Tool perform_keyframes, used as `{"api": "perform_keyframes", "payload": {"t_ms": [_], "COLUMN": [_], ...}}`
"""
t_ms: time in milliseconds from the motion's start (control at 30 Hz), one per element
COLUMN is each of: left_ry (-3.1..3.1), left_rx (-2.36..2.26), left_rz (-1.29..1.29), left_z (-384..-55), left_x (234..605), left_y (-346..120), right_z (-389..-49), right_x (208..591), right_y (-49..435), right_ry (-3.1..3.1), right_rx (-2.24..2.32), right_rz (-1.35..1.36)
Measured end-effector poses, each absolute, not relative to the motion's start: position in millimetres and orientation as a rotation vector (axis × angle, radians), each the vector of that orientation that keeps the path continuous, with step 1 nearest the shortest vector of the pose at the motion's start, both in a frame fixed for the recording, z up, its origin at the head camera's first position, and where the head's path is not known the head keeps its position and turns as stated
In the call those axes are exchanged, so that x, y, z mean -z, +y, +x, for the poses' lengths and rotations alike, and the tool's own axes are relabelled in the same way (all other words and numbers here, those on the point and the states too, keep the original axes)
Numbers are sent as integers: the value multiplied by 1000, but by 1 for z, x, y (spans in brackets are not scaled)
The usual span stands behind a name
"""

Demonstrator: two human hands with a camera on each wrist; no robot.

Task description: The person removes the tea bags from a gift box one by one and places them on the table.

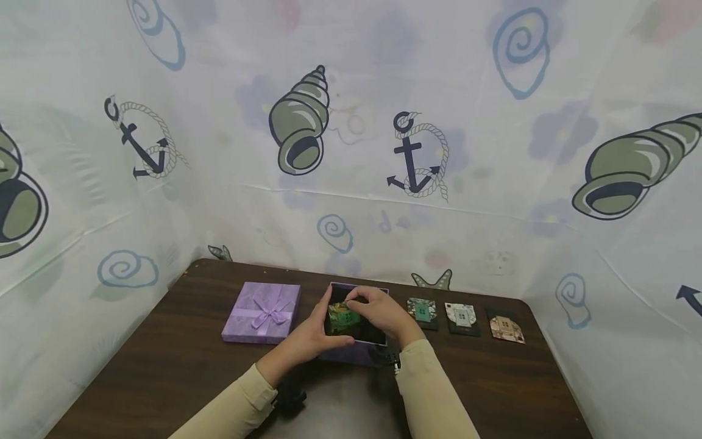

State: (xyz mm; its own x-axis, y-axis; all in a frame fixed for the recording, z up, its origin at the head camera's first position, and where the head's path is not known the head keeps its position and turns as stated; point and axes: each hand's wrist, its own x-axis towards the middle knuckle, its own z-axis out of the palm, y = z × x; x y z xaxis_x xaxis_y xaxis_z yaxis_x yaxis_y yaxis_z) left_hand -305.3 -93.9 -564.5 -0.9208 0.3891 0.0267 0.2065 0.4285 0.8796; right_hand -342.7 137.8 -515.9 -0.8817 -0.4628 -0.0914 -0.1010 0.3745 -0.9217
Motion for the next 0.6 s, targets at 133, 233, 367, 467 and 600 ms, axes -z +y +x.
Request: {"api": "perform_keyframes", "payload": {"t_ms": [133,233,367,467,600], "left_ry": [2491,2489,2484,2488,2499], "left_rx": [-1527,-1538,-1547,-1548,-1536], "left_rz": [538,538,529,528,544], "left_z": [-304,-304,-304,-304,-305], "left_x": [565,566,566,566,565], "left_y": [-94,-94,-93,-93,-92], "right_z": [-339,-336,-333,-333,-333], "right_x": [517,517,519,522,525], "right_y": [137,137,140,141,142], "right_ry": [2352,2353,2299,2209,2106], "right_rx": [1566,1599,1671,1802,1939], "right_rz": [-464,-441,-431,-455,-522]}}
